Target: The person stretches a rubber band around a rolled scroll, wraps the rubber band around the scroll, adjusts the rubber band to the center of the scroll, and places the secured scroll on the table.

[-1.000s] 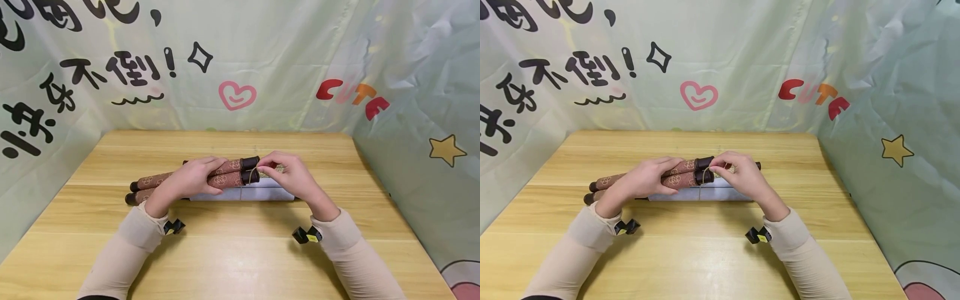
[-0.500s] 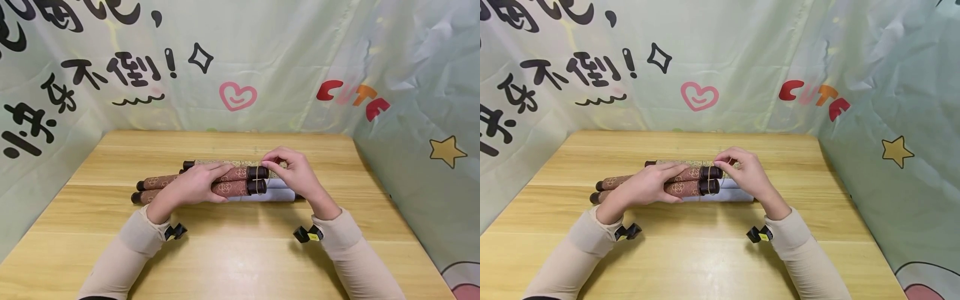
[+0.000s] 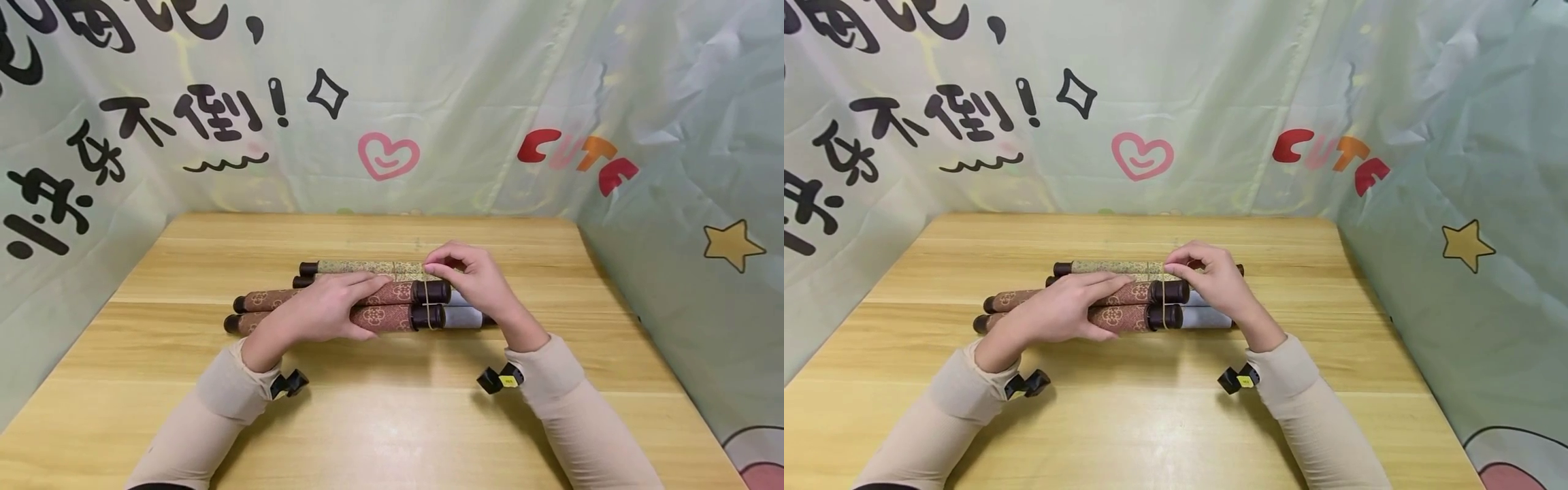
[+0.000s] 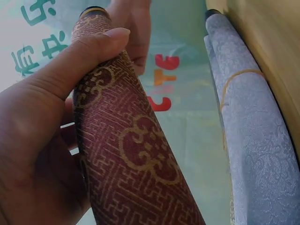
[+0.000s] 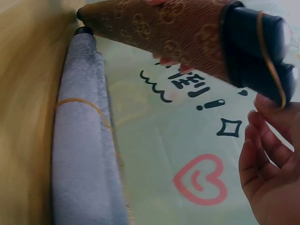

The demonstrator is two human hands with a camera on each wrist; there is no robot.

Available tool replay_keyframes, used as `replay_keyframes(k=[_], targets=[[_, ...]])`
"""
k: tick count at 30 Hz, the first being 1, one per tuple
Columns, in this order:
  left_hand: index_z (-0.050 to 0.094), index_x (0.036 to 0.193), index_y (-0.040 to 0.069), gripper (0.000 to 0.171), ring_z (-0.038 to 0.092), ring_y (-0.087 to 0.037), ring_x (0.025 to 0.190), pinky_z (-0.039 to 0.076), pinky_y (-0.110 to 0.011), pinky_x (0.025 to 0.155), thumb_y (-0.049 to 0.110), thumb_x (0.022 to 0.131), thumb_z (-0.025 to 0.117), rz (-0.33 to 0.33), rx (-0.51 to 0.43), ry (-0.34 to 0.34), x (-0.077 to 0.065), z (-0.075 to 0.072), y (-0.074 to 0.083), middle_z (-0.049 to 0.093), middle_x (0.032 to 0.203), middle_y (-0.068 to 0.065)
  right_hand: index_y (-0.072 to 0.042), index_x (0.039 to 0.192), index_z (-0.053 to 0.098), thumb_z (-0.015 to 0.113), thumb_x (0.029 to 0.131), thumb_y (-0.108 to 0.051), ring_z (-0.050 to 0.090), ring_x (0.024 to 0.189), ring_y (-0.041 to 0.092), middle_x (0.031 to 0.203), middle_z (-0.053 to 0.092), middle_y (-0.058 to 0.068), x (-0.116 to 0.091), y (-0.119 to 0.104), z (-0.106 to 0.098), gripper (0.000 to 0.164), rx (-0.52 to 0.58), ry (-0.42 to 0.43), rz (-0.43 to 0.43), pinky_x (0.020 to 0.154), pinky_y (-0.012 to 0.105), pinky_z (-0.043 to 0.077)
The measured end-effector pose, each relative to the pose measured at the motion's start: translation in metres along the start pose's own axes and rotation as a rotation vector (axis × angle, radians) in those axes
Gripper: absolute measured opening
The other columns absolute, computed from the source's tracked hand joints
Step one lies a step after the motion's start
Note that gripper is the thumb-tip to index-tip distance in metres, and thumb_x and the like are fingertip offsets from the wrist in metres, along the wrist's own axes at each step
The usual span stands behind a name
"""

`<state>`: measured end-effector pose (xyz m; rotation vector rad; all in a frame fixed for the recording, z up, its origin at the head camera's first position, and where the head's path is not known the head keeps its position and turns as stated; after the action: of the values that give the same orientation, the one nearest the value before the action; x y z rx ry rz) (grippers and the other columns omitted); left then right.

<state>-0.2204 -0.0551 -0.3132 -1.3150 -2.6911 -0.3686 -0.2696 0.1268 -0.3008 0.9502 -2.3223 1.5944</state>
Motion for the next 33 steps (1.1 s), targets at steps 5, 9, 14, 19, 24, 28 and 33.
replay_keyframes(k=[5,9,14,19,24,28,33], targets=[[0.047,0.145,0.007,0.087,0.059,-0.031,0.117,0.047,-0.045,0.099,0.046,0.075,0.082,0.061,-0.015,0.016,0.000,0.000,0.011,0.056,0.135,-0.014,-0.003,0.096,0.073,0.065,0.091,0.001,0.060,0.078,0.023,0.091,0.069,0.009,-0.001,0.007,0.009,0.010,0.060,-0.062,-0.008,0.068,0.024,0.050],[0.044,0.146,0.005,0.089,0.057,-0.032,0.119,0.044,-0.044,0.102,0.050,0.077,0.078,0.082,0.021,-0.041,0.002,0.009,0.019,0.055,0.136,-0.015,0.000,0.098,0.071,0.063,0.093,0.000,0.062,0.081,0.023,0.093,0.068,0.016,-0.002,0.009,0.008,0.010,0.111,-0.090,0.023,0.074,0.029,0.053],[0.044,0.145,0.003,0.089,0.056,-0.033,0.120,0.043,-0.047,0.103,0.050,0.078,0.078,0.094,0.140,-0.072,0.005,0.019,0.026,0.055,0.136,-0.016,0.004,0.097,0.067,0.059,0.097,-0.003,0.062,0.083,0.026,0.090,0.066,0.017,-0.002,0.009,0.002,0.010,0.176,-0.108,0.085,0.078,0.033,0.054],[0.047,0.144,0.005,0.087,0.058,-0.033,0.117,0.046,-0.050,0.098,0.049,0.077,0.079,0.106,0.271,-0.049,0.004,0.024,0.032,0.056,0.137,-0.013,0.006,0.095,0.064,0.058,0.097,-0.002,0.062,0.075,0.029,0.082,0.065,0.013,-0.001,-0.003,-0.009,0.010,0.156,-0.046,0.085,0.070,0.031,0.055],[0.050,0.142,0.007,0.086,0.059,-0.030,0.114,0.049,-0.050,0.095,0.050,0.075,0.081,0.121,0.376,-0.007,0.005,0.032,0.040,0.057,0.135,-0.010,0.005,0.091,0.064,0.061,0.096,-0.002,0.063,0.067,0.023,0.075,0.062,0.013,-0.004,-0.025,-0.029,0.009,0.062,0.121,0.020,0.063,0.027,0.054],[0.051,0.140,0.007,0.084,0.060,-0.028,0.109,0.050,-0.047,0.092,0.048,0.074,0.082,0.125,0.416,0.039,0.005,0.035,0.046,0.059,0.131,-0.008,0.001,0.088,0.066,0.062,0.094,0.000,0.060,0.059,0.021,0.072,0.060,0.011,-0.007,-0.037,-0.031,0.007,0.015,0.177,-0.039,0.054,0.026,0.051],[0.054,0.135,0.006,0.050,0.062,-0.028,0.101,0.052,-0.046,0.087,0.025,0.091,0.068,0.101,0.483,0.145,0.004,0.031,0.050,0.063,0.121,-0.008,-0.004,0.089,0.069,0.066,0.093,-0.006,0.058,0.051,0.017,0.071,0.061,0.003,-0.010,-0.041,-0.021,0.006,-0.119,0.171,-0.018,0.046,0.025,0.048]])
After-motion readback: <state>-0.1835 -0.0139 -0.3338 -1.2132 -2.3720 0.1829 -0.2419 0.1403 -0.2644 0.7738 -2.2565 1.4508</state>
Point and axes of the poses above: each hand's wrist, its own x-axis towards the middle knuckle, its own z-axis out of the palm, y = z × x, the point moved 8 cm from there along x, towards the middle knuckle
